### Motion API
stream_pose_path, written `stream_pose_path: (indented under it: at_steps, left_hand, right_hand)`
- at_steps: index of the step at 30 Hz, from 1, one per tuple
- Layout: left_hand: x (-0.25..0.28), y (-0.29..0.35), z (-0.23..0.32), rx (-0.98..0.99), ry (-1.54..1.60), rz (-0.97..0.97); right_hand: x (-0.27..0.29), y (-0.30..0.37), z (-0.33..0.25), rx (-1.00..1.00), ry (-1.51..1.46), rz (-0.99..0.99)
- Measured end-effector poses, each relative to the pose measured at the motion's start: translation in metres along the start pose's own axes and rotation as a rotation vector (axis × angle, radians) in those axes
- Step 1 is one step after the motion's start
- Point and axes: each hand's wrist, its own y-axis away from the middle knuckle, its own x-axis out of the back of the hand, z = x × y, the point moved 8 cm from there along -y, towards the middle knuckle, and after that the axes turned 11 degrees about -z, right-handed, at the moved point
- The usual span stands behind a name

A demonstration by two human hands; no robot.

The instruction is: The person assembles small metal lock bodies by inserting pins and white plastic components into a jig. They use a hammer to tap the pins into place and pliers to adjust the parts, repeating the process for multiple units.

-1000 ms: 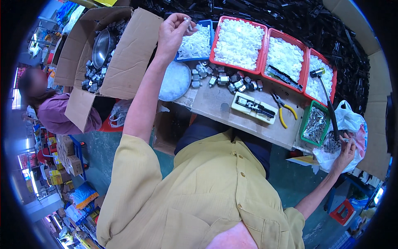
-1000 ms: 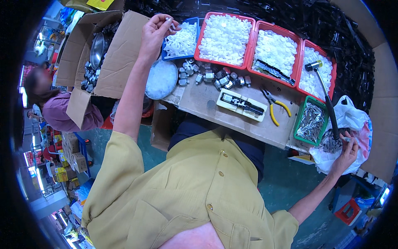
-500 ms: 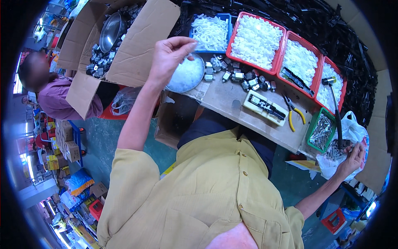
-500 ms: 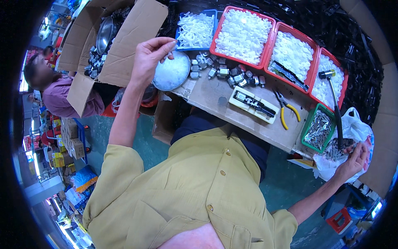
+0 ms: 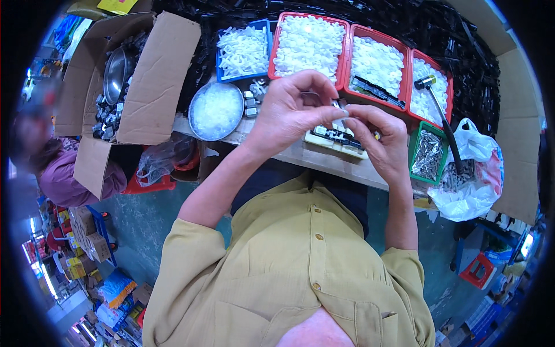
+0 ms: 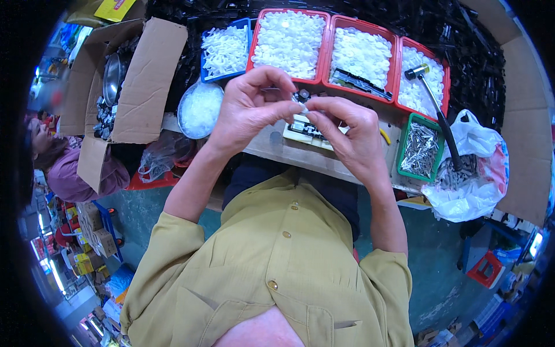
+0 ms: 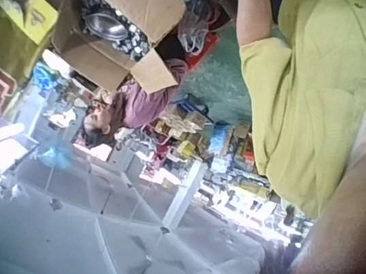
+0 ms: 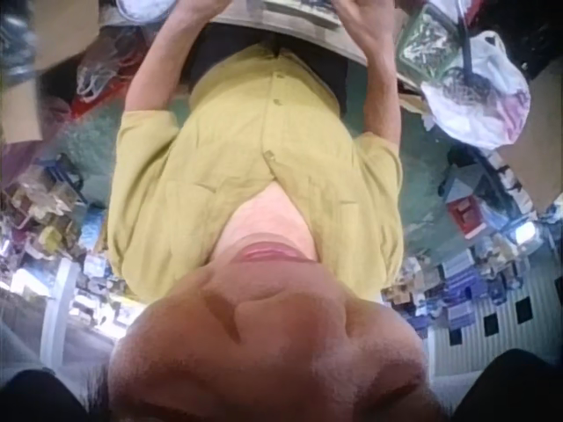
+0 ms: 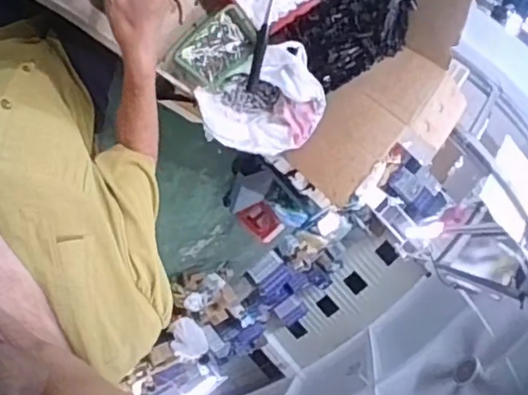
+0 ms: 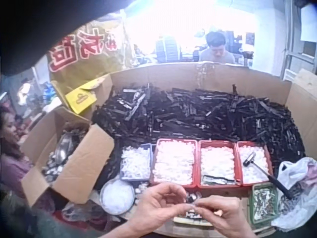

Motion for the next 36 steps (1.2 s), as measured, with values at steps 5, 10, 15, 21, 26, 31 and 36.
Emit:
stream_pose_path:
  at_steps: [5,10,15,21,26,31,36]
  left_hand:
    - [-0.012,0.001,-0.013,0.046,0.021,-0.038]
    - [-0.008,0.023,-0.026,0.180,0.046,0.071]
    - [0.032,0.052,-0.006,0.089,-0.122,0.270]
    - [0.107,0.123,0.054,0.057,-1.042,0.462]
    - [0.105,0.132,0.040,0.061,-1.519,0.282]
    - [0.109,0.130,0.012,0.104,-1.577,0.169]
    - [0.109,0.129,0.050,-0.005,-1.435,0.308]
  right_hand:
    - [0.003,0.006,0.000,0.059,0.075,0.003]
    - [0.005,0.009,0.004,0.089,0.088,0.069]
    - [-0.010,0.004,-0.006,0.146,0.204,0.053]
    - [0.005,0.014,0.033,-0.080,0.067,0.091]
    - [0.006,0.016,0.046,-0.112,0.059,0.104]
    - [0.004,0.017,0.046,-0.142,0.088,0.047]
    - [0.008,0.024,0.048,-0.130,-0.004,0.090]
